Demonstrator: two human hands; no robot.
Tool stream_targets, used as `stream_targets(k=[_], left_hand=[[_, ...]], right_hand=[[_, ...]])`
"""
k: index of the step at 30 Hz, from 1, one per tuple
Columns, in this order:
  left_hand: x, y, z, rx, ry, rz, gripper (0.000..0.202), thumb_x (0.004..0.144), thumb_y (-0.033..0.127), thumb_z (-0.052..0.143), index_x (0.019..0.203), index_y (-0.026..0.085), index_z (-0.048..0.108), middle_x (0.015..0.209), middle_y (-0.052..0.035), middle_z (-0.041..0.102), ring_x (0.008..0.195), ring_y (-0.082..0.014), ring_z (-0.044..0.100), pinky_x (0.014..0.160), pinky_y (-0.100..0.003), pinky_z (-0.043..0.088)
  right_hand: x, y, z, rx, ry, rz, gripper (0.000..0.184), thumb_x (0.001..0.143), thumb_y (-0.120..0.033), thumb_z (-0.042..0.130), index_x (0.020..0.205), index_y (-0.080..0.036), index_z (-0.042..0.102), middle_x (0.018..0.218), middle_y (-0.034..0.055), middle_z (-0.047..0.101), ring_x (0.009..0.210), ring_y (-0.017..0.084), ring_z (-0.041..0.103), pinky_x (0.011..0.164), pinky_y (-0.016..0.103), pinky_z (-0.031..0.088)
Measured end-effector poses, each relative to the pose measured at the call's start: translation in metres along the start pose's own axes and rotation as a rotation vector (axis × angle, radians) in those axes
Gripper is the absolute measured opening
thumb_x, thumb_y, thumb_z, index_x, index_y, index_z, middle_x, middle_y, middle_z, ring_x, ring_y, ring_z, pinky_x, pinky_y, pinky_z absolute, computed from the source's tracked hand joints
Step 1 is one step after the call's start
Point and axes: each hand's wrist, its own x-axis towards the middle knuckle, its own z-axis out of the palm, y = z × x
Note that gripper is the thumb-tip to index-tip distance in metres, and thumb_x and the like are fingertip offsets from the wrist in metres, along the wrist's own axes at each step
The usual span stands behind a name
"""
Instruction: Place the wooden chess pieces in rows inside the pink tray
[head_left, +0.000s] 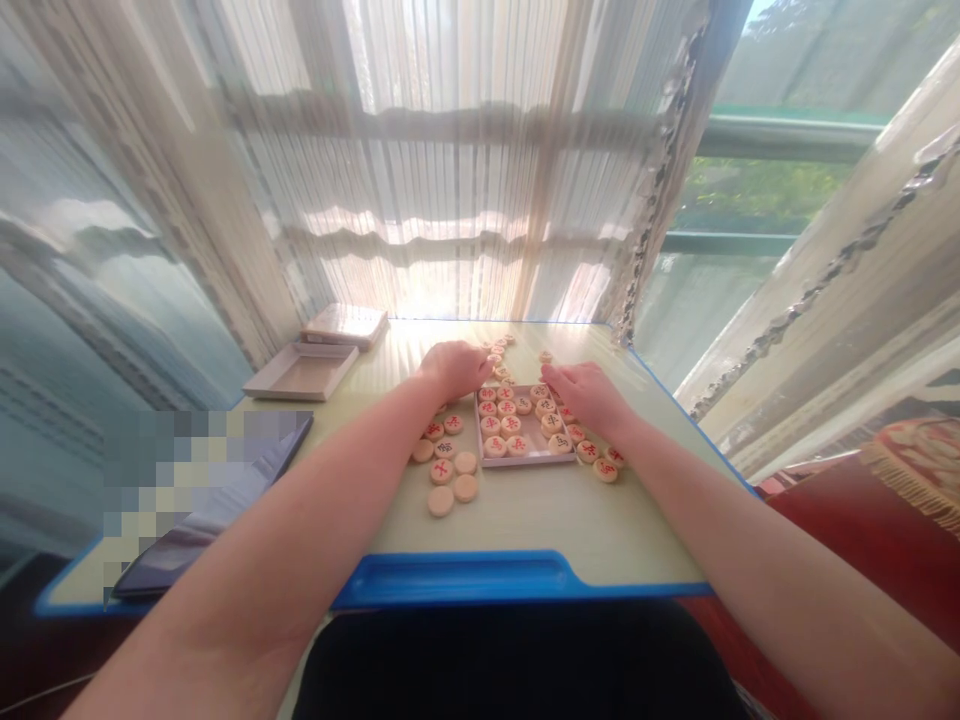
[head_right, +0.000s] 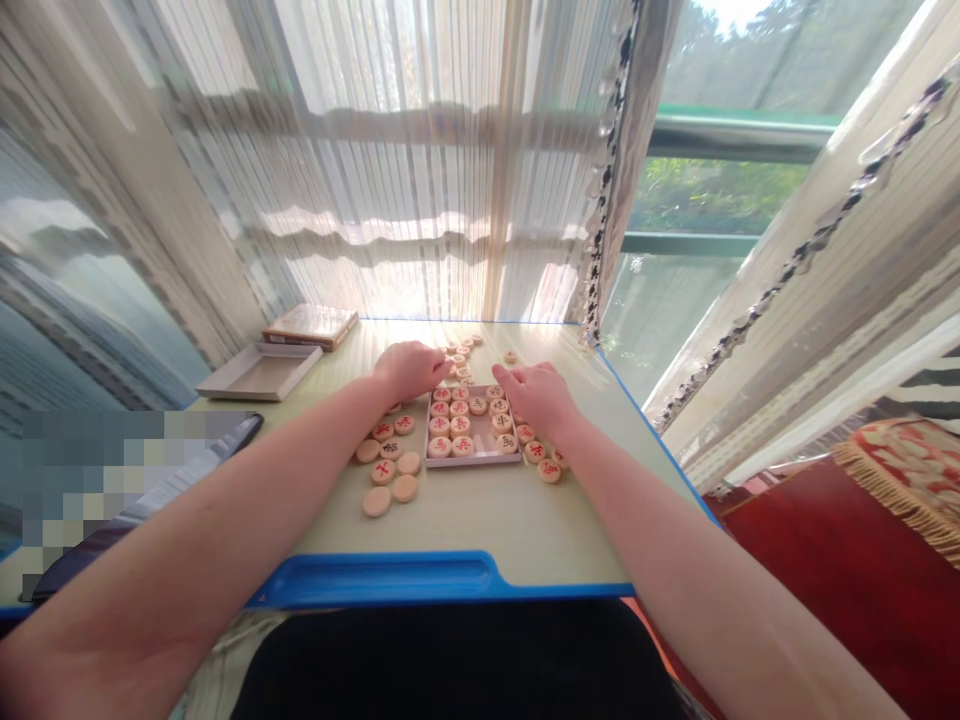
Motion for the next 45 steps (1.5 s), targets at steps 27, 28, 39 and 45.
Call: stream_targets(k=[27,28,39,45], left_hand=[[0.008,-0.004,0.012,-0.622,-0.119,0.101,0.033,0.076,0.036,0.058,0.099,0.022,0.076,0.061,0.0017,0.059,0.06,-0.0119,0.052,0.064,-0.024,0.042],[0.008,-0.005,0.013,-0.629,-0.118,0.082,0.033,0.076,0.033,0.056,0.1,0.021,0.075,0.06,0.0022,0.057,0.059,-0.0114,0.05,0.062,-0.024,0.041],[0.007,-0.006,0.011,-0.598,-0.153,0.104,0.041,0.072,0.041,0.061,0.107,0.023,0.072,0.065,0.0029,0.054,0.06,-0.0112,0.048,0.061,-0.024,0.038],[0.009,-0.007,0.018,-0.619,-0.107,0.056,0.047,0.068,0.034,0.06,0.113,0.022,0.068,0.066,0.003,0.054,0.06,-0.0115,0.049,0.058,-0.023,0.038]], right_hand=[[0.003,0.014,0.003,0.014,-0.004,0.001,0.059,0.093,-0.053,0.029,0.065,-0.021,0.07,0.068,0.0055,0.069,0.082,0.02,0.06,0.08,0.029,0.037],[0.003,0.014,0.003,0.02,-0.004,0.003,0.06,0.093,-0.053,0.03,0.064,-0.02,0.07,0.068,0.0056,0.07,0.081,0.019,0.061,0.079,0.029,0.038],[0.0,0.01,-0.002,0.038,-0.012,-0.007,0.058,0.091,-0.053,0.033,0.057,-0.02,0.066,0.063,0.0042,0.068,0.072,0.018,0.06,0.072,0.028,0.038],[0.0,0.011,-0.002,0.051,-0.002,-0.009,0.056,0.091,-0.051,0.036,0.059,-0.02,0.07,0.063,0.0051,0.069,0.074,0.018,0.061,0.075,0.028,0.039]])
